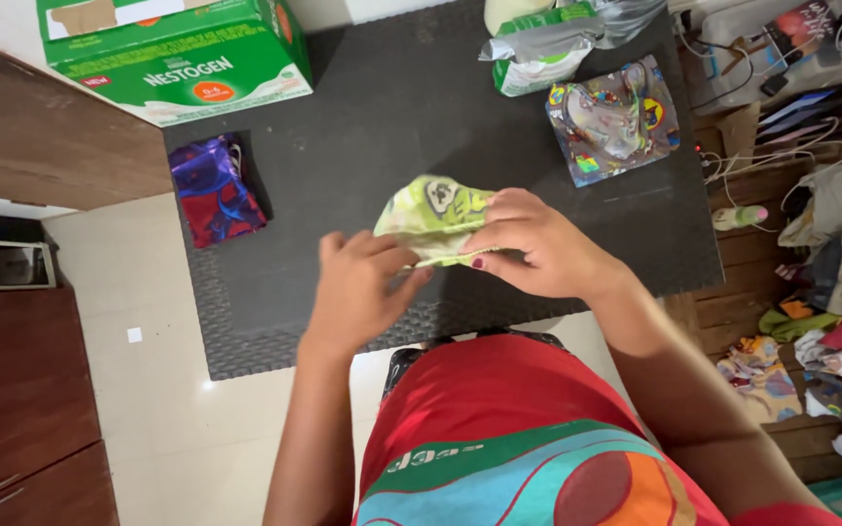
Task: Folding various items of infant and adult clothing on a table.
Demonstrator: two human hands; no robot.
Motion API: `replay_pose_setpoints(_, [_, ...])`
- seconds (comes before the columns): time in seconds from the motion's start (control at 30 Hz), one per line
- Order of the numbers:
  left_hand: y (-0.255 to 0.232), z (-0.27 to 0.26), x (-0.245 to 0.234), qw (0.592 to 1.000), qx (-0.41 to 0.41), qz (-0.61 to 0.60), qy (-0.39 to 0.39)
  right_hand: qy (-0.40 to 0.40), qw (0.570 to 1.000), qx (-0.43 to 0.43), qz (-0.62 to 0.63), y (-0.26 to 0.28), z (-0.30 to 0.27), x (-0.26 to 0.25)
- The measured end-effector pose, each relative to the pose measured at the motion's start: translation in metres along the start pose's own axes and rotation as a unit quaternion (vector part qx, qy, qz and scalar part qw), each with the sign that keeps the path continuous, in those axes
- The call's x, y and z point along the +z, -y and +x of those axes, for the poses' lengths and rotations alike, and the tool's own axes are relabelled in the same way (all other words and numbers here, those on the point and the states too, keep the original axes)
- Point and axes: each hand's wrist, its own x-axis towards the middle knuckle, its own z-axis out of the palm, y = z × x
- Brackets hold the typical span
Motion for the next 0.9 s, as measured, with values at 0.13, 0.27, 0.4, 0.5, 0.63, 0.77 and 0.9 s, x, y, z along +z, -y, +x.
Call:
replay_pose_setpoints(0.13, [-0.022,0.019,0.007,0.987,0.055,-0.131,-0.069,-0.02,1.0,-0.002,-0.012,0.003,0.004,-0.002])
replay_pose_setpoints(0.27, [-0.023,0.021,0.019,0.954,0.036,-0.296,-0.038,-0.024,0.999,-0.012,-0.025,0.012,0.005,-0.01])
replay_pose_setpoints(0.4, [-0.009,0.023,-0.004,0.97,-0.056,-0.232,0.051,-0.031,0.999,0.02,0.011,-0.008,-0.01,-0.02])
replay_pose_setpoints(0.5, [0.03,0.006,-0.008,0.937,0.017,-0.348,-0.004,-0.033,0.999,-0.004,-0.01,-0.023,-0.024,-0.034])
replay_pose_setpoints(0.63, [0.036,0.001,-0.033,0.946,0.036,-0.321,-0.035,-0.02,0.993,-0.007,-0.114,-0.011,-0.019,-0.046])
replay_pose_setpoints(0.77, [0.015,0.01,-0.037,0.994,0.051,-0.018,-0.096,-0.041,0.962,-0.026,-0.27,-0.003,-0.011,-0.04])
replay_pose_setpoints(0.9, [0.023,0.008,-0.026,0.991,0.052,0.006,-0.125,-0.076,0.926,-0.024,-0.369,-0.008,-0.013,-0.03])
